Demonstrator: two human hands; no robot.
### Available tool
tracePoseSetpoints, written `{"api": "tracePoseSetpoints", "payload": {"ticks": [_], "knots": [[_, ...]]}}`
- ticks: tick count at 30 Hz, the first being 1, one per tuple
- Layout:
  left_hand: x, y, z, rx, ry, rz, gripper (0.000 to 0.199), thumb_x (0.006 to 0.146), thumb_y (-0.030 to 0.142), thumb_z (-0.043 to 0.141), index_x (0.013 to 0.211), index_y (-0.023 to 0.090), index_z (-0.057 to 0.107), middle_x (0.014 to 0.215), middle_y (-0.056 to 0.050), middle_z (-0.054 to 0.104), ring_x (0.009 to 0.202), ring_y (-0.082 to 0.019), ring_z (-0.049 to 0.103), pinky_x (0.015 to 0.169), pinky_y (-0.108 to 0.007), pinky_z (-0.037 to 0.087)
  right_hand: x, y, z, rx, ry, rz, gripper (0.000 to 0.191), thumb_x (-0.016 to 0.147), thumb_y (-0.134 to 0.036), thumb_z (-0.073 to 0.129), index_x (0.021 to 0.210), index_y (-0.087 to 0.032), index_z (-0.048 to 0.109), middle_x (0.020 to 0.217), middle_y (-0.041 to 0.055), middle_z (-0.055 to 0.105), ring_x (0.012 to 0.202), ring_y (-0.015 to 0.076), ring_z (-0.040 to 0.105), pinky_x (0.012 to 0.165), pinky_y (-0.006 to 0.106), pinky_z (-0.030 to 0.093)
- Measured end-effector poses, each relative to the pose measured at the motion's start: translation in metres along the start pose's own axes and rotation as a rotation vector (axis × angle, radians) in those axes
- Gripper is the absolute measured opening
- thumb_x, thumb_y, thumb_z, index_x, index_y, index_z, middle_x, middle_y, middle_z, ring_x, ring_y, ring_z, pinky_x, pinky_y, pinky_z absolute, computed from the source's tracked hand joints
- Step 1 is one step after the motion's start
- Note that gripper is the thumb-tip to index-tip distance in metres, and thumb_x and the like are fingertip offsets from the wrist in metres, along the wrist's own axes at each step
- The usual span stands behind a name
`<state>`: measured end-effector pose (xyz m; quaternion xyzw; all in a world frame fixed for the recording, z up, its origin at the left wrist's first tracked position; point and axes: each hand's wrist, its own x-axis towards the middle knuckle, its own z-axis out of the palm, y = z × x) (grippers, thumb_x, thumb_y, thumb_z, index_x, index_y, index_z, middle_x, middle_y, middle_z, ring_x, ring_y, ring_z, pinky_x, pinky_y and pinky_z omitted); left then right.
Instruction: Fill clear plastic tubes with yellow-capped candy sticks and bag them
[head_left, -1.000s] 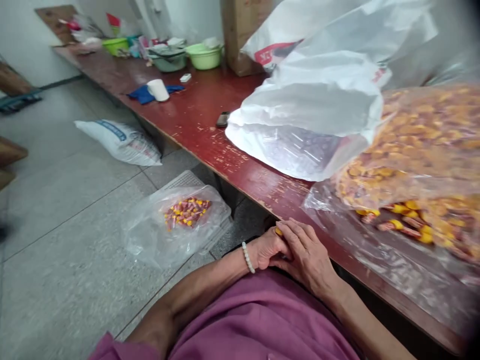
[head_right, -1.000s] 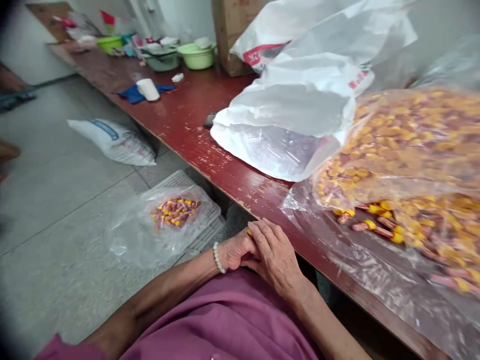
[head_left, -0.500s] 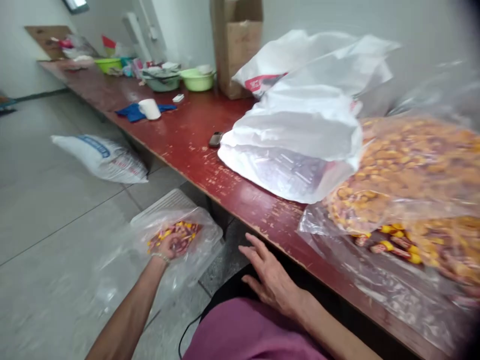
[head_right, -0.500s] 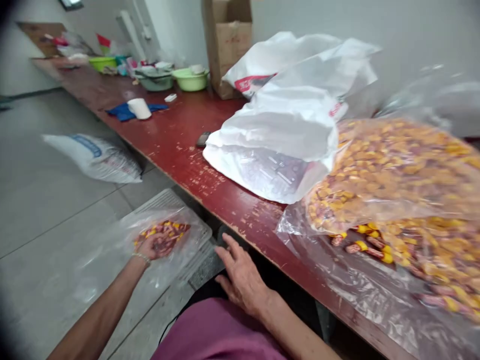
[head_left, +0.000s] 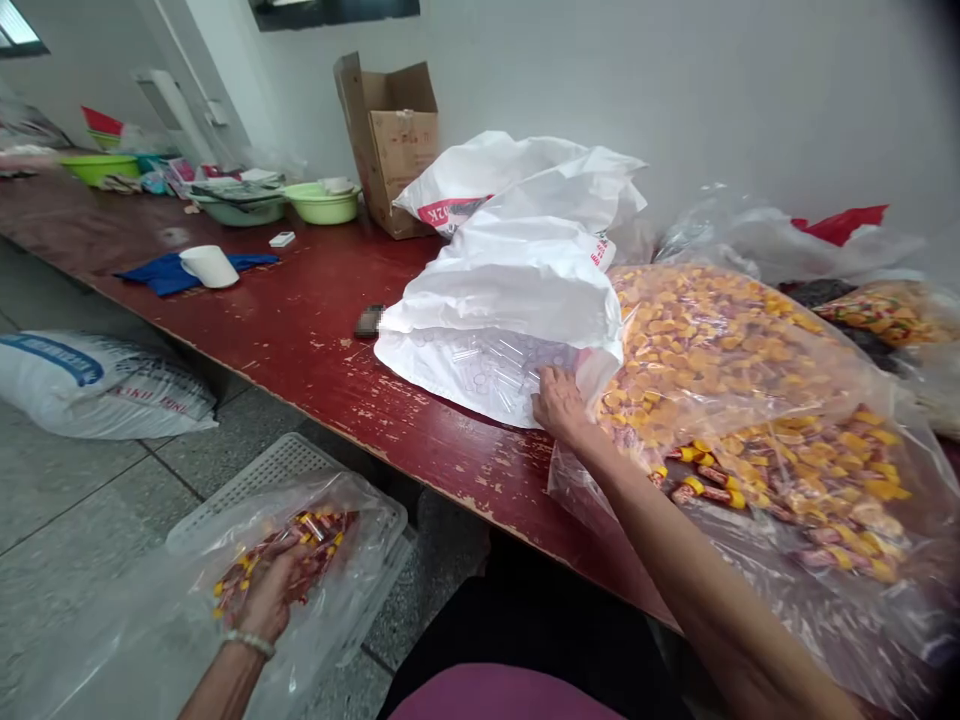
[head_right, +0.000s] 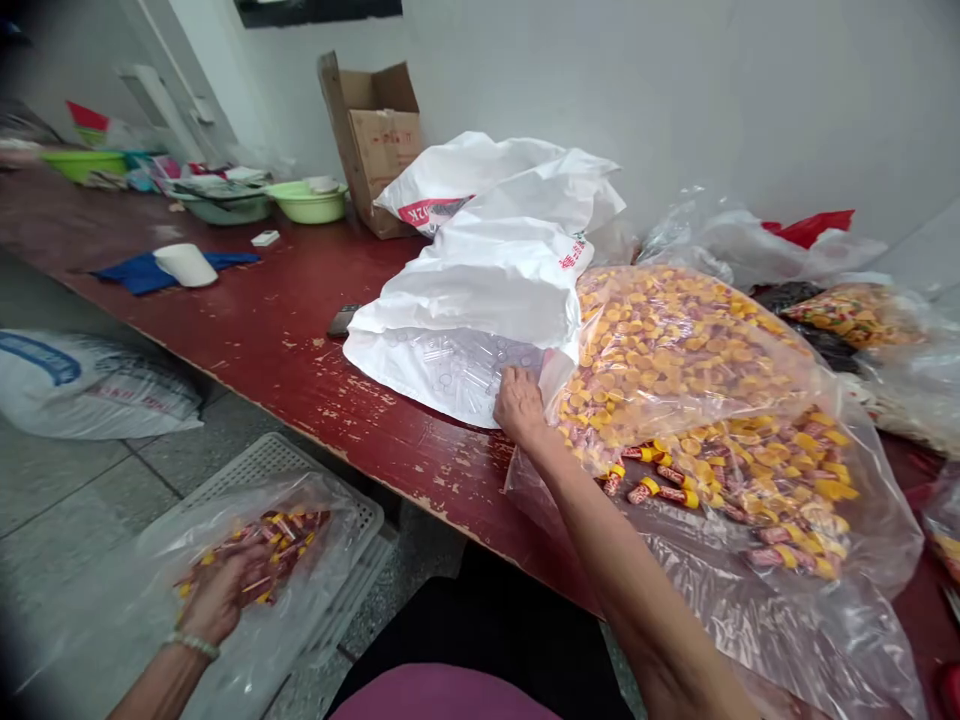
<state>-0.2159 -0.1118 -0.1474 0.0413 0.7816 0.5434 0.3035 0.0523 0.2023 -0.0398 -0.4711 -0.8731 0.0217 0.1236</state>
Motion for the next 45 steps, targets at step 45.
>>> {"api": "tracePoseSetpoints", "payload": {"ticks": [45], "knots": [[-0.024, 0.155, 0.212, 0.684, -0.648, 1.221, 0.034, 0.07, 0.021, 0.058, 0.102, 0.012, 0.058, 0.085, -0.006, 0.066, 0.075, -0.015, 0.063, 0.07, -0.025, 0.05, -0.127, -0.013, 0.005, 1.063, 0.107, 0.236, 0.035, 0.074, -0.025, 0.06, 0.107, -0.019, 0.051, 0.087, 0.0006, 0.062, 0.07, 0.0138, 0.056, 0.067, 0.028, 0.047]]}}
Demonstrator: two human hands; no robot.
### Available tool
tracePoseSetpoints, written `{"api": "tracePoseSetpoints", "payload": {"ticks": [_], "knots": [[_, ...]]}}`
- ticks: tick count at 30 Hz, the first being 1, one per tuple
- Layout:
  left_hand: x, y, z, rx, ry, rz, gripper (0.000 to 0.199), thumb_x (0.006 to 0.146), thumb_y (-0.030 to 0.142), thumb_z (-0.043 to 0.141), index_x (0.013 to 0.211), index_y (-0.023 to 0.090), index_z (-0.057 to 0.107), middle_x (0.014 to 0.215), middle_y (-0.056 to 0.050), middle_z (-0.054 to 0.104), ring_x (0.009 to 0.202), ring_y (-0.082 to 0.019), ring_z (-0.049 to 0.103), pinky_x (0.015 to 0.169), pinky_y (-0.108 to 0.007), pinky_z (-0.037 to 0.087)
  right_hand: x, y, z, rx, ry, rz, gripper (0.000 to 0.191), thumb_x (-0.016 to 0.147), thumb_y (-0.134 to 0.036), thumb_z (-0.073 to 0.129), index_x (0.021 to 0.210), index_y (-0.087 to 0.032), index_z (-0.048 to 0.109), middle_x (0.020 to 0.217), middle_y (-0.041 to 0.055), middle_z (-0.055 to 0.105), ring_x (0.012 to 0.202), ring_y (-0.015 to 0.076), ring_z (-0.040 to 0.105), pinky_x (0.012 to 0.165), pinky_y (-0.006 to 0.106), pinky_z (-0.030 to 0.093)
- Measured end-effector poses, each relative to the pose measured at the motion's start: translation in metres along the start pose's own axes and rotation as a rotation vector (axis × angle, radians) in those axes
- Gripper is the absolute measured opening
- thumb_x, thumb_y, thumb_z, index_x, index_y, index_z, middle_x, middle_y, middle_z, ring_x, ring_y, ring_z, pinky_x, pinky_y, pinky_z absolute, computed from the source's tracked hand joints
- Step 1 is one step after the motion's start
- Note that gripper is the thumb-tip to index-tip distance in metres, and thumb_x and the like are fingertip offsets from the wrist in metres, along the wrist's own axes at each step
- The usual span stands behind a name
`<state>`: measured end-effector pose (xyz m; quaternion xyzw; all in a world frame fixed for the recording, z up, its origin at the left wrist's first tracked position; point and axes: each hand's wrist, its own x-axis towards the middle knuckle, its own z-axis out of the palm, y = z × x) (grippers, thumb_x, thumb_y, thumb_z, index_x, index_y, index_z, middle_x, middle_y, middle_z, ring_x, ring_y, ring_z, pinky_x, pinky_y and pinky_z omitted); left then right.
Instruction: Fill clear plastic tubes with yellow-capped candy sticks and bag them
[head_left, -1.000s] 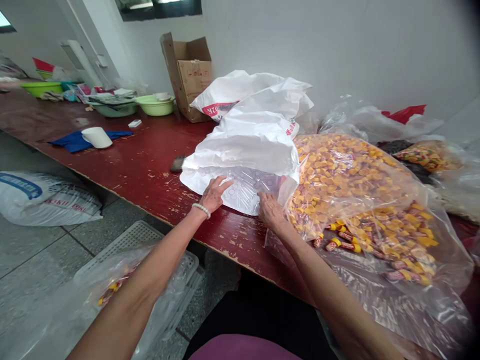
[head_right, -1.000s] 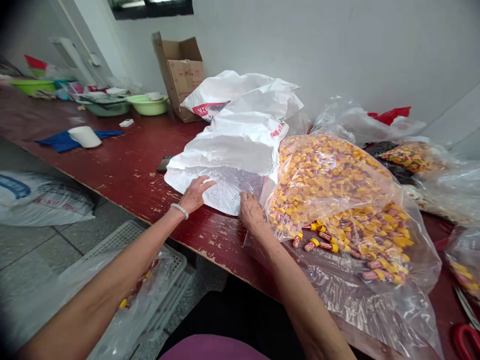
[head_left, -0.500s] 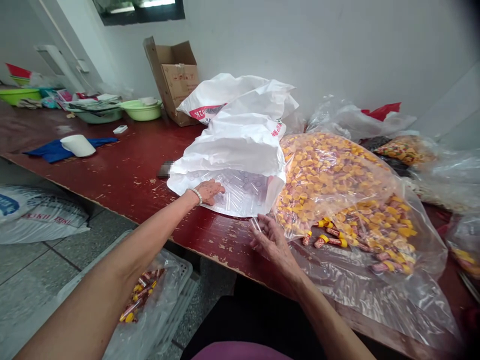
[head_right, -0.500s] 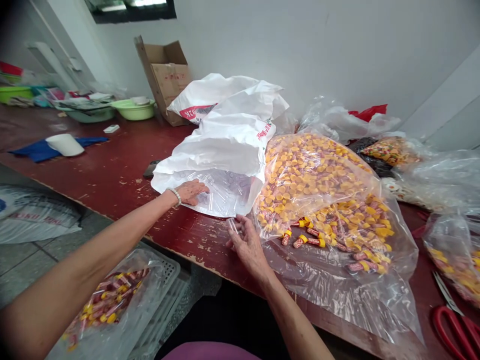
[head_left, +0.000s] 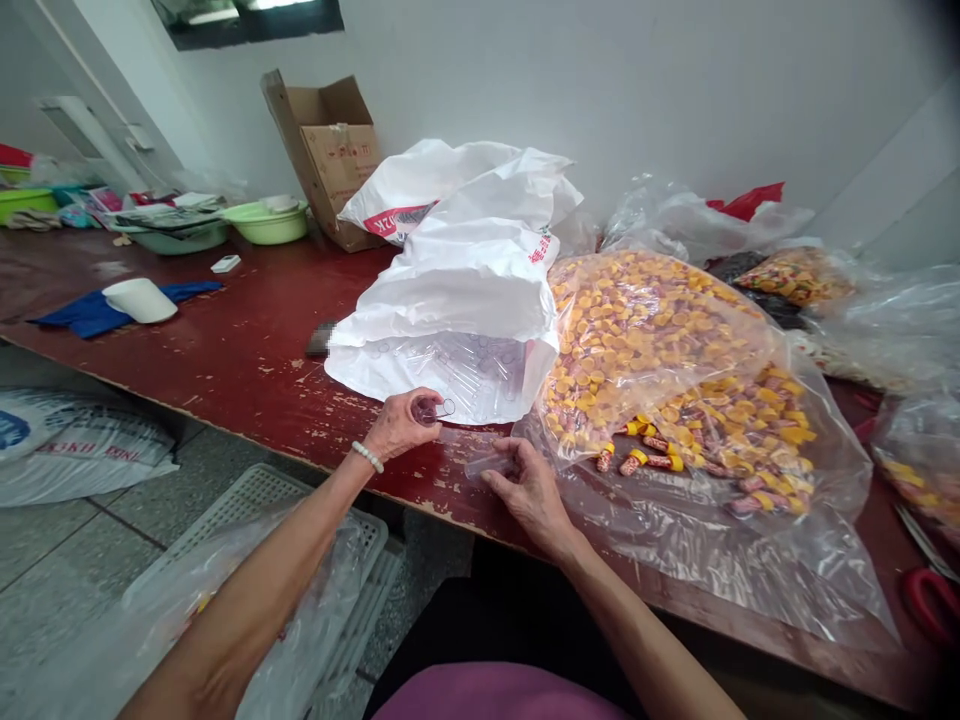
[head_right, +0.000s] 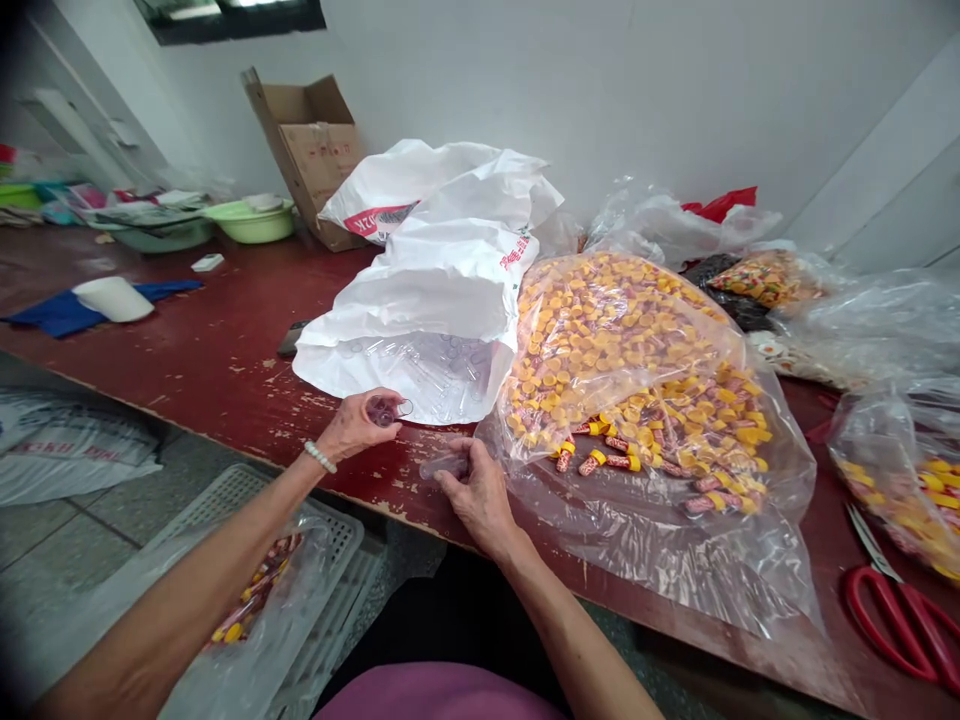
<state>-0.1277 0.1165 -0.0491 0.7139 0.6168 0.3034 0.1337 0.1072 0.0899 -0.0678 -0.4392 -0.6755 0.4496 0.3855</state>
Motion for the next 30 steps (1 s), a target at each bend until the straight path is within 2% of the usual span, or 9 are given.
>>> {"api": "tracePoseSetpoints", "payload": {"ticks": [3, 6, 10, 16, 19, 22, 25, 27, 30], "knots": [[-0.027, 0.02, 0.016, -0.467, -0.004, -0.117, 0.037, 0.066, 0.021, 0.066, 0.101, 0.011, 0.06, 0.083, -0.007, 0.068, 0.075, -0.016, 0.065, 0.072, -0.028, 0.052, 0.006, -0.009, 0.005, -0.057, -0.025, -0.029, 0.034, 0.074, -0.021, 0.058, 0.108, -0.019, 0.052, 0.079, -0.0009, 0.06, 0.066, 0.0132, 0.054, 0.065, 0.028, 0.046], [-0.042, 0.037, 0.029, -0.721, -0.095, -0.187, 0.041, 0.063, 0.019, 0.069, 0.103, 0.011, 0.06, 0.096, -0.011, 0.069, 0.086, -0.02, 0.066, 0.079, -0.033, 0.053, 0.009, -0.013, 0.007, -0.07, -0.044, -0.058, 0.039, 0.074, -0.02, 0.058, 0.112, -0.018, 0.051, 0.083, 0.0004, 0.063, 0.069, 0.0138, 0.057, 0.067, 0.029, 0.047], [-0.046, 0.05, 0.042, -0.834, -0.107, -0.167, 0.05, 0.061, 0.015, 0.069, 0.111, 0.013, 0.059, 0.11, -0.012, 0.067, 0.099, -0.022, 0.063, 0.086, -0.033, 0.051, 0.009, -0.014, 0.01, -0.084, -0.062, -0.104, 0.04, 0.076, -0.018, 0.055, 0.116, -0.02, 0.051, 0.093, 0.0028, 0.064, 0.071, 0.0139, 0.058, 0.069, 0.03, 0.049], [-0.047, 0.062, 0.054, -0.817, 0.06, -0.173, 0.041, 0.06, 0.012, 0.068, 0.1, 0.014, 0.062, 0.096, -0.007, 0.069, 0.087, -0.018, 0.065, 0.081, -0.029, 0.052, -0.006, -0.025, 0.003, -0.154, -0.017, -0.263, 0.039, 0.077, -0.015, 0.053, 0.115, -0.021, 0.054, 0.112, 0.0085, 0.054, 0.081, 0.0146, 0.058, 0.075, 0.032, 0.05], [-0.056, 0.067, 0.055, -0.887, 0.116, -0.269, 0.039, 0.059, 0.016, 0.074, 0.096, 0.015, 0.06, 0.082, -0.004, 0.068, 0.077, -0.016, 0.065, 0.072, -0.027, 0.053, -0.022, -0.025, -0.028, -0.184, 0.037, -0.291, 0.031, 0.082, -0.016, 0.049, 0.111, -0.021, 0.055, 0.103, 0.007, 0.056, 0.074, 0.0128, 0.057, 0.066, 0.028, 0.049], [-0.068, 0.072, 0.056, -1.04, 0.175, -0.404, 0.043, 0.056, 0.019, 0.078, 0.092, 0.016, 0.055, 0.076, -0.001, 0.065, 0.069, -0.016, 0.064, 0.054, -0.023, 0.051, -0.034, -0.013, -0.08, -0.303, 0.259, -0.267, 0.013, 0.084, -0.02, 0.048, 0.092, -0.02, 0.057, 0.085, 0.0035, 0.059, 0.073, 0.0142, 0.056, 0.065, 0.028, 0.047], [-0.075, 0.082, 0.061, -1.143, 0.164, -0.485, 0.05, 0.053, 0.022, 0.08, 0.095, 0.018, 0.051, 0.079, -0.001, 0.065, 0.067, -0.017, 0.064, 0.045, -0.022, 0.049, -0.033, 0.012, -0.13, -0.55, 0.45, -0.123, 0.013, 0.083, -0.021, 0.047, 0.089, -0.018, 0.058, 0.083, 0.0054, 0.061, 0.074, 0.0175, 0.057, 0.067, 0.031, 0.047], [-0.075, 0.092, 0.068, -1.12, 0.172, -0.466, 0.049, 0.054, 0.021, 0.079, 0.094, 0.017, 0.052, 0.082, -0.002, 0.065, 0.069, -0.017, 0.064, 0.049, -0.023, 0.051, -0.026, 0.032, -0.151, -0.785, 0.418, -0.101, 0.021, 0.081, -0.017, 0.045, 0.095, -0.016, 0.061, 0.098, 0.0107, 0.062, 0.091, 0.0225, 0.057, 0.079, 0.037, 0.046], [-0.067, 0.104, 0.079, -0.98, 0.199, -0.331, 0.04, 0.058, 0.018, 0.075, 0.092, 0.016, 0.054, 0.081, -0.002, 0.065, 0.072, -0.015, 0.064, 0.064, -0.025, 0.053, -0.015, 0.056, -0.164, -0.975, 0.235, -0.134, 0.031, 0.085, -0.016, 0.041, 0.11, -0.016, 0.06, 0.116, 0.0122, 0.059, 0.109, 0.0252, 0.051, 0.092, 0.042, 0.039]]}}
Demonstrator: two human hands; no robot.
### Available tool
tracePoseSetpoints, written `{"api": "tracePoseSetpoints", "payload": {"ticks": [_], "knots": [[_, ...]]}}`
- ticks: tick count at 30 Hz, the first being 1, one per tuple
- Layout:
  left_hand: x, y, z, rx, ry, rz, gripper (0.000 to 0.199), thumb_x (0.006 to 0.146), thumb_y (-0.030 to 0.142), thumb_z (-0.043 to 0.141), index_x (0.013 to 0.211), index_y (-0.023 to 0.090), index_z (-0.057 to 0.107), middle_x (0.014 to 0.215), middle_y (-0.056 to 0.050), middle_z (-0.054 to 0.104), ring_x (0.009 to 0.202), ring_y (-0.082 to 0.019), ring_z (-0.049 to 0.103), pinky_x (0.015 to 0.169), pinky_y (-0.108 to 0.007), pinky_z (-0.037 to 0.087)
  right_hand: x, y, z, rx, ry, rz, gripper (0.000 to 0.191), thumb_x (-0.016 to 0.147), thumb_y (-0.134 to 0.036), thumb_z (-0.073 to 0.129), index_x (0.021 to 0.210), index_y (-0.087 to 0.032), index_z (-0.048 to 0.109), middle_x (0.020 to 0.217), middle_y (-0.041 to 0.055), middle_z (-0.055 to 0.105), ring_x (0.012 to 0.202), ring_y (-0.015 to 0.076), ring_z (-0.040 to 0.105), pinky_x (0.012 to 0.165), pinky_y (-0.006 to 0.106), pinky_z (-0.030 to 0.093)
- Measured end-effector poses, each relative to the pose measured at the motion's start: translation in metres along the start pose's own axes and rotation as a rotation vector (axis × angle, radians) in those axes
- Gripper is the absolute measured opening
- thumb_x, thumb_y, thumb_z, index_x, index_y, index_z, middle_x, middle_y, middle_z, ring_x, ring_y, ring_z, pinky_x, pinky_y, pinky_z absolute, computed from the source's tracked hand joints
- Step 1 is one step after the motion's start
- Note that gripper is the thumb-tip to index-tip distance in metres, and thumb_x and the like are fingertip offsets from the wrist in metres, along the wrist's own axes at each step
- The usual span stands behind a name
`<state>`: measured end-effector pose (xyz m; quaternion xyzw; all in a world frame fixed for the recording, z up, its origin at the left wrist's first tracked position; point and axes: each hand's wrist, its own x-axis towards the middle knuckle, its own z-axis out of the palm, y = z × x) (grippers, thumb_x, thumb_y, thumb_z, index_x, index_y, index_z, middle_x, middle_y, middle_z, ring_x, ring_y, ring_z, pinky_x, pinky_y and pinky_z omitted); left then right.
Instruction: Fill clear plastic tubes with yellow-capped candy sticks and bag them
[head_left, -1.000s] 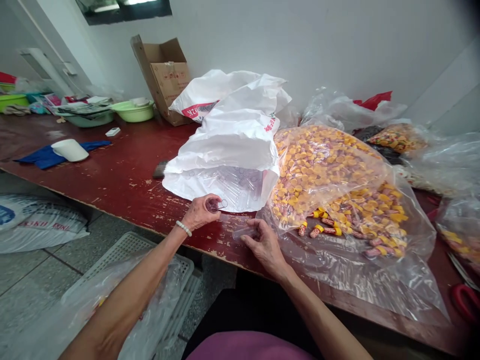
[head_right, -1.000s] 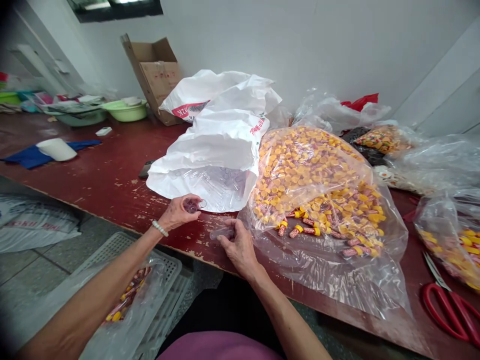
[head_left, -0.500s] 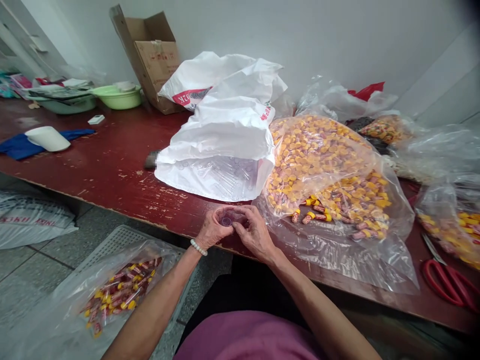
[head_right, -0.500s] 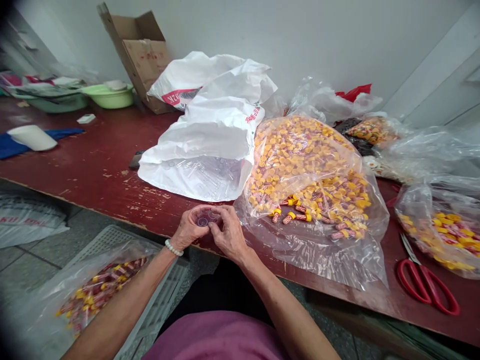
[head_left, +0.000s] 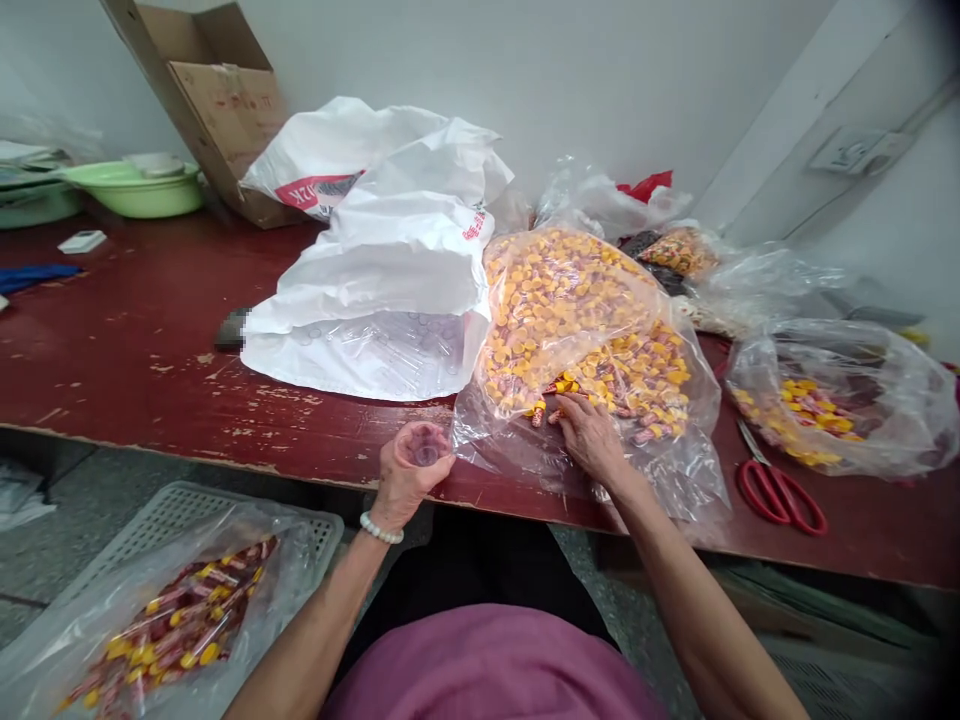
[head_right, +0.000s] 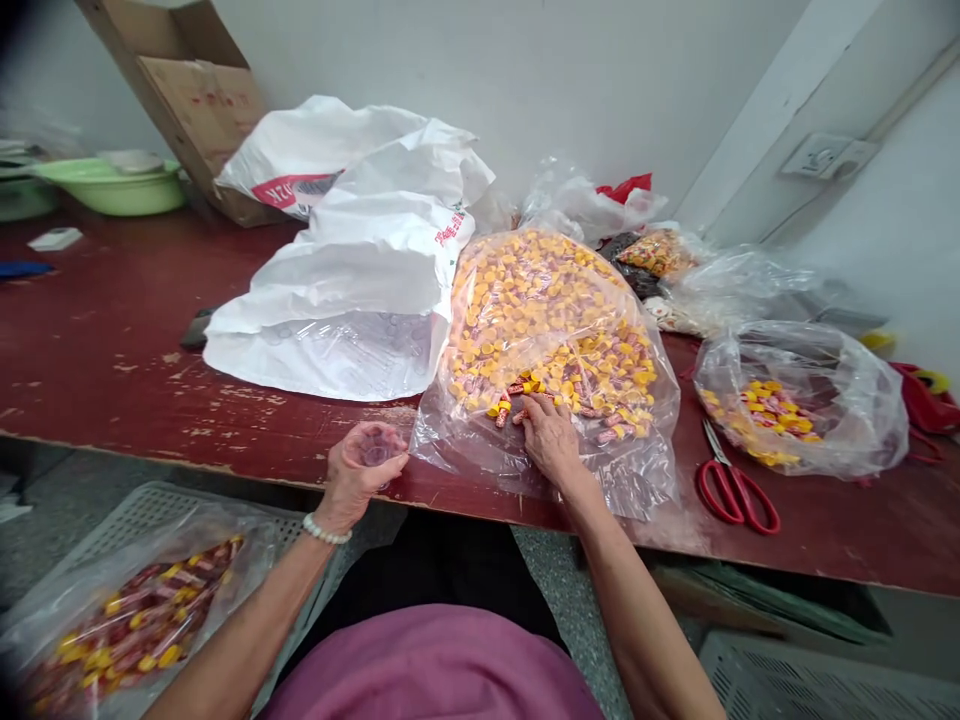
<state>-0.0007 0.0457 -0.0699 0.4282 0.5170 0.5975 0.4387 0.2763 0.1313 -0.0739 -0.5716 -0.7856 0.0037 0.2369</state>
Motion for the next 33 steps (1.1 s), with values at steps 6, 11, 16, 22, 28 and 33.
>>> {"api": "tracePoseSetpoints", "payload": {"ticks": [6, 11, 16, 22, 28, 33], "knots": [[0.009, -0.006, 0.011, 0.372, -0.05, 0.224, 0.029, 0.062, 0.014, 0.066, 0.09, 0.015, 0.058, 0.077, -0.003, 0.065, 0.069, -0.014, 0.063, 0.065, -0.024, 0.052, -0.003, 0.0, 0.0, 0.108, -0.051, -0.018, 0.025, 0.089, -0.027, 0.044, 0.103, -0.018, 0.062, 0.104, 0.0115, 0.062, 0.099, 0.0246, 0.056, 0.087, 0.039, 0.044], [0.008, -0.013, 0.002, 0.544, -0.112, 0.274, 0.027, 0.065, 0.017, 0.064, 0.091, 0.016, 0.058, 0.082, -0.004, 0.066, 0.074, -0.016, 0.063, 0.07, -0.026, 0.051, -0.018, -0.064, -0.022, 0.484, 0.002, -0.086, 0.022, 0.088, -0.028, 0.05, 0.108, -0.021, 0.054, 0.092, 0.0059, 0.061, 0.075, 0.016, 0.057, 0.065, 0.028, 0.049], [0.008, -0.013, -0.004, 0.598, -0.148, 0.299, 0.026, 0.065, 0.018, 0.065, 0.091, 0.017, 0.058, 0.083, -0.002, 0.066, 0.074, -0.015, 0.062, 0.071, -0.026, 0.05, -0.021, -0.117, -0.012, 0.474, -0.056, -0.368, 0.022, 0.088, -0.011, 0.042, 0.104, -0.019, 0.056, 0.099, 0.0095, 0.055, 0.091, 0.0181, 0.055, 0.08, 0.032, 0.049], [0.008, -0.013, -0.007, 0.667, -0.151, 0.301, 0.026, 0.065, 0.019, 0.065, 0.091, 0.018, 0.059, 0.084, -0.003, 0.066, 0.075, -0.016, 0.061, 0.07, -0.027, 0.049, -0.013, -0.124, -0.002, 0.406, -0.083, -0.483, 0.031, 0.086, -0.006, 0.041, 0.111, -0.02, 0.054, 0.102, 0.0098, 0.056, 0.093, 0.0187, 0.056, 0.081, 0.033, 0.049], [0.004, -0.01, -0.007, 0.579, -0.173, 0.324, 0.024, 0.065, 0.018, 0.064, 0.088, 0.017, 0.059, 0.08, -0.002, 0.064, 0.071, -0.015, 0.06, 0.068, -0.025, 0.048, -0.01, -0.13, -0.014, 0.506, -0.027, -0.395, 0.037, 0.084, -0.018, 0.052, 0.121, -0.022, 0.046, 0.104, 0.008, 0.06, 0.089, 0.018, 0.059, 0.079, 0.033, 0.049], [-0.005, -0.005, -0.003, 0.509, -0.18, 0.302, 0.025, 0.061, 0.015, 0.065, 0.084, 0.017, 0.056, 0.076, 0.001, 0.06, 0.067, -0.012, 0.057, 0.063, -0.022, 0.047, -0.021, -0.134, -0.013, 0.497, 0.077, -0.352, 0.03, 0.079, -0.002, 0.042, 0.097, -0.02, 0.058, 0.097, 0.0078, 0.054, 0.09, 0.0185, 0.053, 0.077, 0.033, 0.047]]}}
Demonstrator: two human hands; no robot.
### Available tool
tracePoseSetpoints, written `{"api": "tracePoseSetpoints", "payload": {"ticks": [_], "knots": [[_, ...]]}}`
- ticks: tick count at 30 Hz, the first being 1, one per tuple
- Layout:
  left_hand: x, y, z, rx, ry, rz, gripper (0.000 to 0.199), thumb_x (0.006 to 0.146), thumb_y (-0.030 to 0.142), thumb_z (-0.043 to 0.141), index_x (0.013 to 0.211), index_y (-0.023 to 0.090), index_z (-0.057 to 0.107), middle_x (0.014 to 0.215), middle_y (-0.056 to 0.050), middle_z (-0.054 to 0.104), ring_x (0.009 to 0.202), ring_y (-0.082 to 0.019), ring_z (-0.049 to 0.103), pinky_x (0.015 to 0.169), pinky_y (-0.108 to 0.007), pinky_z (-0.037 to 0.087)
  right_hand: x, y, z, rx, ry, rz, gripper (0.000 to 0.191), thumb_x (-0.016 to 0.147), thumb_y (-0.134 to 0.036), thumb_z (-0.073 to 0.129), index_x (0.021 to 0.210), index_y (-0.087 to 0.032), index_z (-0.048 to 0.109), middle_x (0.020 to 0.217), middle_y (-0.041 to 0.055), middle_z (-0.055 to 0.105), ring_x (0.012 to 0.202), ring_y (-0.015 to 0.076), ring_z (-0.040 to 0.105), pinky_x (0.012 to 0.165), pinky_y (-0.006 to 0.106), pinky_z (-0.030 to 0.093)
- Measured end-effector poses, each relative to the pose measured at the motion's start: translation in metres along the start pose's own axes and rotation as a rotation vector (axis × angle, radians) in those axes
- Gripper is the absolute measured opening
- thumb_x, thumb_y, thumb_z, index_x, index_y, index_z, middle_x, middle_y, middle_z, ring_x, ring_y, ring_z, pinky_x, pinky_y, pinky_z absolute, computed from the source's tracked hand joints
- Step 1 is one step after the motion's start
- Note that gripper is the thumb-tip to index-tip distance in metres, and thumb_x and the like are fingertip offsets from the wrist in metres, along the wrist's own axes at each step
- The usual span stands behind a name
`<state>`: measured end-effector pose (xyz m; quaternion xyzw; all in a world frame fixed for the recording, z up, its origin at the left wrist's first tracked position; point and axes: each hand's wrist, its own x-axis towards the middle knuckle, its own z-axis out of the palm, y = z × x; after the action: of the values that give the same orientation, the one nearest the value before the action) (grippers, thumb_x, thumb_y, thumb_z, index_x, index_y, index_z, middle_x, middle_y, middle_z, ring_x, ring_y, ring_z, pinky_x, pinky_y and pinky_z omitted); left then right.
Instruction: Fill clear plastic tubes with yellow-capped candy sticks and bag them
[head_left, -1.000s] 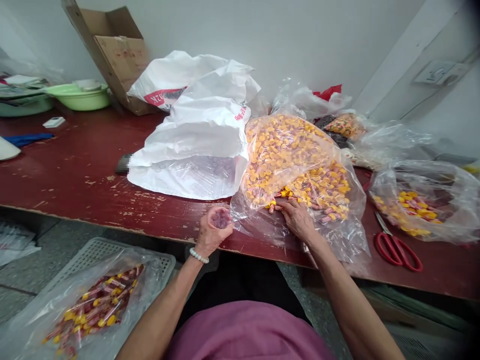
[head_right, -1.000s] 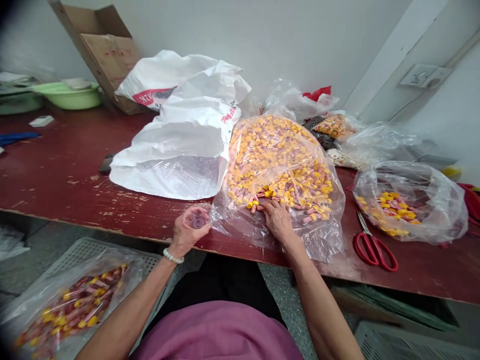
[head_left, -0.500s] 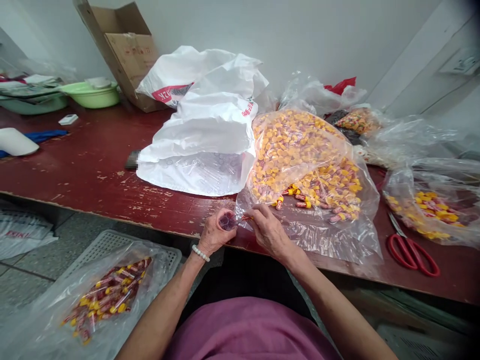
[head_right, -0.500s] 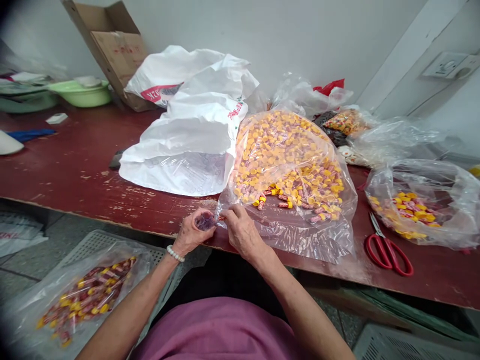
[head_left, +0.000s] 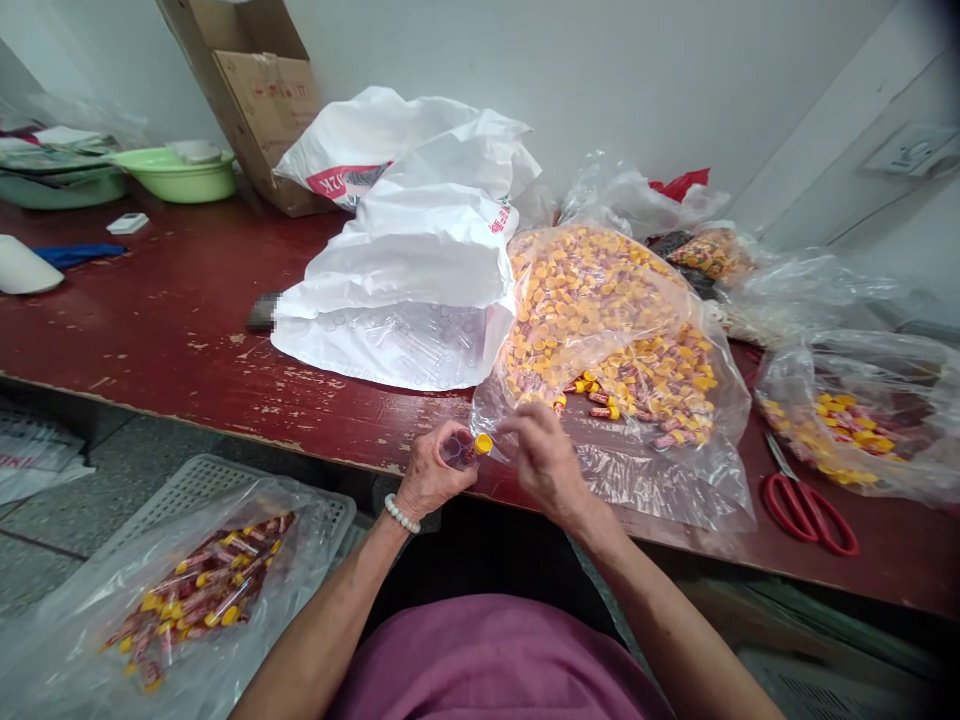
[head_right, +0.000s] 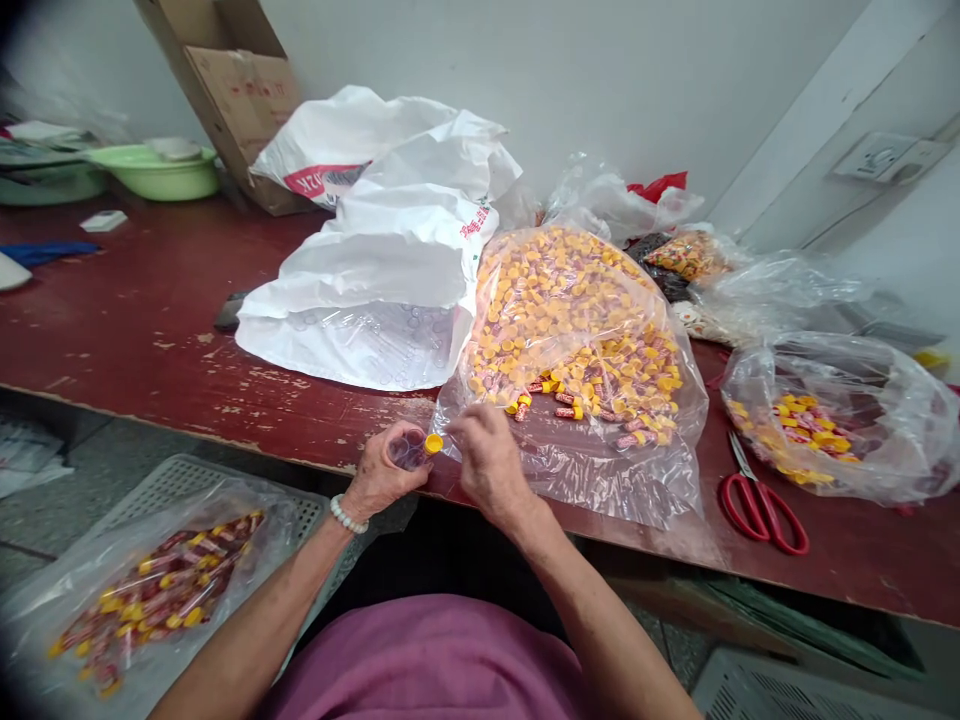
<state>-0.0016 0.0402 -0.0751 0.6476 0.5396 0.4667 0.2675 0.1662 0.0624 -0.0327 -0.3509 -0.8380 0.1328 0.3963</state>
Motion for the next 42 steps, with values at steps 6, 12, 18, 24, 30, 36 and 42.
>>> {"api": "tracePoseSetpoints", "payload": {"ticks": [6, 12, 18, 24, 30, 36, 42], "knots": [[-0.004, 0.006, 0.006, -0.081, 0.015, -0.085, 0.024, 0.06, 0.013, 0.064, 0.082, 0.017, 0.053, 0.071, 0.002, 0.058, 0.063, -0.012, 0.057, 0.06, -0.022, 0.047, -0.012, 0.015, -0.011, -0.042, -0.12, -0.063, 0.036, 0.077, -0.001, 0.041, 0.101, -0.019, 0.06, 0.097, 0.0075, 0.056, 0.089, 0.0186, 0.051, 0.078, 0.033, 0.046], [-0.003, 0.005, 0.007, -0.133, 0.032, -0.152, 0.029, 0.058, 0.013, 0.065, 0.085, 0.016, 0.053, 0.073, 0.001, 0.061, 0.065, -0.012, 0.06, 0.062, -0.023, 0.048, 0.002, 0.084, -0.033, -0.299, 0.057, 0.538, 0.022, 0.082, -0.021, 0.05, 0.102, -0.015, 0.059, 0.095, 0.011, 0.056, 0.085, 0.0217, 0.055, 0.076, 0.034, 0.045], [-0.001, 0.01, 0.017, -0.128, 0.011, -0.121, 0.026, 0.059, 0.012, 0.064, 0.083, 0.017, 0.053, 0.069, 0.003, 0.059, 0.062, -0.011, 0.059, 0.058, -0.021, 0.047, 0.006, 0.116, -0.029, -0.241, -0.059, 0.609, 0.012, 0.073, -0.022, 0.061, 0.084, -0.016, 0.06, 0.083, 0.0085, 0.062, 0.082, 0.0224, 0.059, 0.075, 0.034, 0.044], [0.0, 0.004, 0.02, -0.081, -0.017, -0.1, 0.027, 0.06, 0.015, 0.065, 0.084, 0.017, 0.053, 0.073, 0.001, 0.06, 0.064, -0.012, 0.059, 0.06, -0.022, 0.048, -0.004, 0.057, -0.025, 0.226, 0.137, 0.567, 0.026, 0.083, -0.041, 0.054, 0.095, -0.018, 0.054, 0.08, 0.0033, 0.065, 0.069, 0.0153, 0.062, 0.061, 0.027, 0.048], [0.003, 0.006, 0.017, 0.031, -0.069, 0.021, 0.021, 0.064, 0.015, 0.062, 0.084, 0.016, 0.056, 0.077, 0.0, 0.062, 0.068, -0.013, 0.056, 0.063, -0.023, 0.045, -0.002, -0.002, 0.016, 0.301, 0.187, 0.272, 0.016, 0.08, -0.034, 0.064, 0.087, -0.021, 0.058, 0.091, 0.0039, 0.065, 0.081, 0.0157, 0.06, 0.072, 0.03, 0.049], [0.003, 0.004, 0.015, 0.021, -0.043, 0.001, 0.021, 0.063, 0.024, 0.067, 0.076, 0.016, 0.052, 0.065, 0.004, 0.053, 0.057, -0.009, 0.045, 0.055, -0.02, 0.039, -0.009, -0.004, 0.017, -0.041, -0.014, 0.073, 0.014, 0.087, -0.033, 0.055, 0.094, -0.025, 0.063, 0.116, 0.0061, 0.059, 0.101, 0.0219, 0.051, 0.088, 0.042, 0.04], [0.006, 0.005, 0.013, -0.063, -0.049, -0.019, 0.024, 0.061, 0.027, 0.069, 0.073, 0.016, 0.052, 0.064, 0.003, 0.053, 0.058, -0.01, 0.046, 0.055, -0.021, 0.04, -0.017, -0.006, 0.005, -0.041, -0.09, 0.073, 0.028, 0.088, -0.039, 0.052, 0.112, -0.026, 0.058, 0.13, 0.0074, 0.049, 0.11, 0.0222, 0.048, 0.091, 0.04, 0.04]]}}
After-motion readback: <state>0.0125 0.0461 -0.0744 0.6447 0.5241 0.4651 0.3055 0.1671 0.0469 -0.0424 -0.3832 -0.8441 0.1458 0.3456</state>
